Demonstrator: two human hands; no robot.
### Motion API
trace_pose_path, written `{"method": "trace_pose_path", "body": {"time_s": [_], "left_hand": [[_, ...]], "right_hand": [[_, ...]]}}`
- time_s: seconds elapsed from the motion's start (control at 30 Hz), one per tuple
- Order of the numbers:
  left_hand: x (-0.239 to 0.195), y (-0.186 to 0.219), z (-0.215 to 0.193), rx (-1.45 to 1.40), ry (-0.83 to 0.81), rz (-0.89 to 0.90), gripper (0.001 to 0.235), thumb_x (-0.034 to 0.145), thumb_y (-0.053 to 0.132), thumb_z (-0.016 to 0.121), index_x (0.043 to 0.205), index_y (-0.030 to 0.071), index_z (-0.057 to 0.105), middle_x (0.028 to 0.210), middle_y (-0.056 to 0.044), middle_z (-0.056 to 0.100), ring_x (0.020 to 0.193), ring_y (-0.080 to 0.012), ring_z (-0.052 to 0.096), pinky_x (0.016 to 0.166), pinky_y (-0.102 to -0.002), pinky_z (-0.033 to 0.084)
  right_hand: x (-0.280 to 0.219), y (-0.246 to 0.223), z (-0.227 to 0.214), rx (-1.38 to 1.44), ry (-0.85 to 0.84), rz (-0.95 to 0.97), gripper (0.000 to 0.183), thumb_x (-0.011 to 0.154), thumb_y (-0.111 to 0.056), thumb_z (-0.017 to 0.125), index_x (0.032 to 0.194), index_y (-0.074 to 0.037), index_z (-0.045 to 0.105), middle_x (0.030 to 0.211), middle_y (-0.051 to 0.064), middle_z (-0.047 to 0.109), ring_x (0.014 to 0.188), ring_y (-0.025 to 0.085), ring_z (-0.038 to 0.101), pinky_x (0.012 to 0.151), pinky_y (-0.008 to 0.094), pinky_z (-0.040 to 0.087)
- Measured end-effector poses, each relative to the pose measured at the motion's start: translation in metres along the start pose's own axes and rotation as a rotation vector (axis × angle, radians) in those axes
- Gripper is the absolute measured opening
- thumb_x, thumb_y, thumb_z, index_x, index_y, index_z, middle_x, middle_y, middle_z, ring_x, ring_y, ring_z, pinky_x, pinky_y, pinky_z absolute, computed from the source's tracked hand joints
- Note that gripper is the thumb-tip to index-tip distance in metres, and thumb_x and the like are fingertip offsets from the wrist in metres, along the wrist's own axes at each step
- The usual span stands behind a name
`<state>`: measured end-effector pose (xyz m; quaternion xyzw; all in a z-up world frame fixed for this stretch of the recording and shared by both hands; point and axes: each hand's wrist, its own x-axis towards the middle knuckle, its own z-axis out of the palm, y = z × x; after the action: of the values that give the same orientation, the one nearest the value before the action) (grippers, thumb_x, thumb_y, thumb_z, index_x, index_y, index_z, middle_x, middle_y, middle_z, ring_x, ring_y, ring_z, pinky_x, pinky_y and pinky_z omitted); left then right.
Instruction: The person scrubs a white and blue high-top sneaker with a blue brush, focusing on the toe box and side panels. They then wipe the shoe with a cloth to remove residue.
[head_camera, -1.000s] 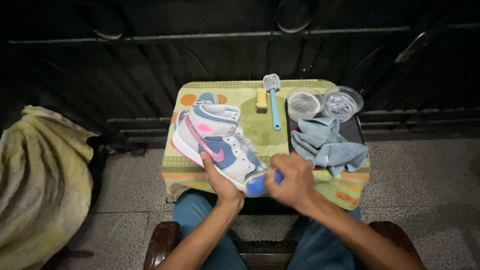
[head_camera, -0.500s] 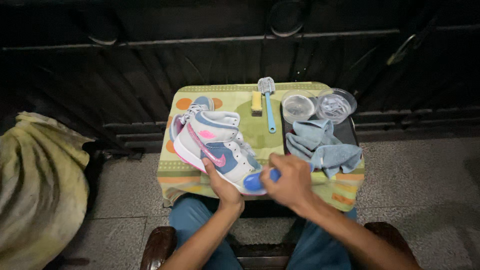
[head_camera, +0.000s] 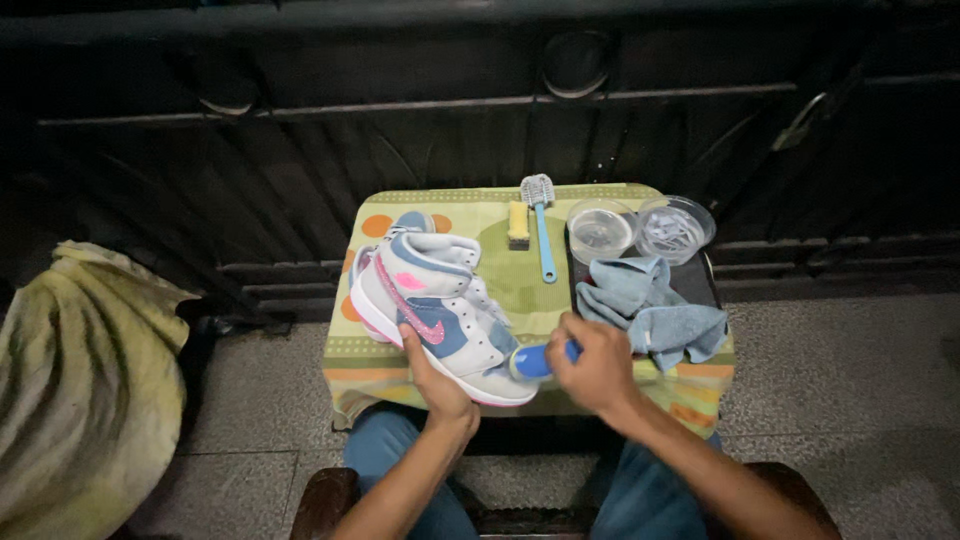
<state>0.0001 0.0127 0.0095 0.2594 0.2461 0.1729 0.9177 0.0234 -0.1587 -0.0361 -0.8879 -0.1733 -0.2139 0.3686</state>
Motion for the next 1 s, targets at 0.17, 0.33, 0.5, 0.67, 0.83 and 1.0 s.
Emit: {"method": "trace_pose_path", "body": {"time_s": [0.17,0.33,0.5,0.67,0.83,1.0], "left_hand": [[0.012,-0.004,-0.009,-0.073,-0.010,-0.019,0.069,0.093,0.060,0.044,0.139,0.011,0.059,0.135,-0.015,0.064,0.120,-0.0289,0.062,0.107,-0.047,0.047],[0.012,0.003,-0.002,-0.050,0.005,0.006,0.069,0.093,0.065,0.047,0.137,0.013,0.061,0.136,-0.015,0.064,0.124,-0.0276,0.062,0.109,-0.047,0.048],[0.016,-0.003,-0.008,-0.044,-0.021,-0.037,0.066,0.095,0.063,0.046,0.135,0.012,0.061,0.134,-0.014,0.065,0.120,-0.0250,0.063,0.108,-0.045,0.048],[0.019,-0.002,-0.010,0.033,-0.067,-0.063,0.070,0.093,0.065,0.048,0.137,0.013,0.060,0.139,-0.013,0.063,0.125,-0.0256,0.061,0.110,-0.045,0.047],[0.026,0.000,-0.015,0.056,-0.102,-0.031,0.077,0.092,0.069,0.046,0.143,0.012,0.055,0.139,-0.014,0.060,0.126,-0.0258,0.059,0.111,-0.046,0.046],[0.028,0.001,-0.012,-0.009,-0.101,0.021,0.068,0.096,0.063,0.044,0.143,0.015,0.055,0.143,-0.013,0.059,0.129,-0.0246,0.058,0.112,-0.046,0.045]], "right_hand": [[-0.011,-0.025,-0.004,-0.073,-0.005,-0.078,0.023,0.085,-0.027,0.058,0.069,-0.012,0.050,0.057,0.015,0.056,0.059,0.041,0.060,0.055,0.050,0.043],[-0.006,0.018,0.010,-0.077,0.068,-0.078,0.018,0.082,-0.025,0.061,0.069,-0.015,0.053,0.053,0.014,0.054,0.058,0.041,0.063,0.056,0.044,0.050],[-0.022,-0.003,0.012,-0.066,0.045,-0.125,0.021,0.081,-0.037,0.060,0.067,-0.021,0.055,0.054,0.006,0.054,0.055,0.034,0.063,0.056,0.040,0.051],[-0.007,0.007,0.002,-0.039,0.035,0.016,0.020,0.084,-0.026,0.060,0.070,-0.014,0.056,0.057,0.017,0.056,0.060,0.044,0.062,0.057,0.048,0.048],[-0.005,0.004,0.006,0.067,-0.020,0.078,0.021,0.084,-0.031,0.060,0.071,-0.015,0.056,0.057,0.016,0.057,0.059,0.042,0.063,0.056,0.044,0.048],[0.001,-0.029,-0.011,0.007,-0.115,0.295,0.031,0.094,-0.034,0.056,0.073,-0.011,0.054,0.059,0.023,0.059,0.064,0.049,0.062,0.061,0.053,0.045]]}}
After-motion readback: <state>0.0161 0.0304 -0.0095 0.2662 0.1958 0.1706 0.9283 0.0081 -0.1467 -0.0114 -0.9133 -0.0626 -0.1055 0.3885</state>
